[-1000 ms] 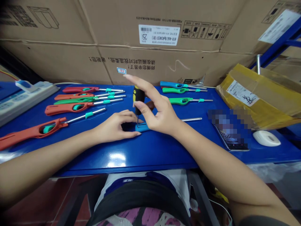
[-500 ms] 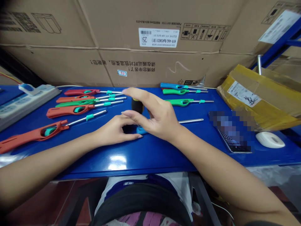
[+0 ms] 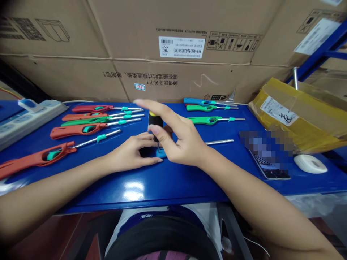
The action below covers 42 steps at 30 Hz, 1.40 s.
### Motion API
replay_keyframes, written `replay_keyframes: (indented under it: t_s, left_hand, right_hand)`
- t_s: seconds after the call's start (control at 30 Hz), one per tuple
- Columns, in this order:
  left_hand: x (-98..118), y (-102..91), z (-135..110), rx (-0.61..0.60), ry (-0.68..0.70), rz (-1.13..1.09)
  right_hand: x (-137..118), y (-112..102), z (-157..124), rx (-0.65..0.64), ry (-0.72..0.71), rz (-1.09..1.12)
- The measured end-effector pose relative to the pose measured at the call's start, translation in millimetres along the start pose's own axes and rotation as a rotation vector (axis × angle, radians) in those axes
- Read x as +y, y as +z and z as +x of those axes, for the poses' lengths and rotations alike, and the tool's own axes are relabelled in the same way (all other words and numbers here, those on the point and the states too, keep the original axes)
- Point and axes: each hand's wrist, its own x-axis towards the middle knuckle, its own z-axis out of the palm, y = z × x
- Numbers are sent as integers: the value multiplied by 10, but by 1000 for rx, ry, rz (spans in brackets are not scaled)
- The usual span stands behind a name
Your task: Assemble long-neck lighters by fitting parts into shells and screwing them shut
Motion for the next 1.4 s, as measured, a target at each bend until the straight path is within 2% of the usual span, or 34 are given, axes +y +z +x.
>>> replay_keyframes:
  t_s: [0.13, 0.3, 0.47, 0.63, 0.67, 0.8, 0.97, 1.17, 1.3, 1.4]
  left_hand:
    - [0, -1, -5, -1, -10, 3]
    - [10, -2, -8, -11, -14, -14]
    - [-1, 5, -11, -2, -19, 0]
    - [11, -5, -16, -24, -17, -8]
    - [12, -6, -16, -21, -17, -4]
    - [10, -4, -14, -2, -7, -2]
    - [11, -10, -6, -28, -11, -6]
    - [18, -11, -17, -11, 1, 14]
    - [20, -18, -20, -31, -1, 15]
    - [7, -14, -17, -24, 9, 28]
  right_hand:
    - [38, -11, 12, 138, -52, -52]
    - [45, -51, 30, -24, 21, 66]
    - [65, -20, 44, 167, -113, -43]
    - [68, -14, 33, -40, 31, 161]
    - [70, -13, 30, -39, 39, 161]
    - [97, -9, 9, 103, -6, 7]
    - [103, 0, -5, -40, 47, 162]
    - [83, 6, 9, 103, -99, 13]
    - [72, 2, -4, -45, 12, 183]
    - [76, 12, 0, -13, -8, 156]
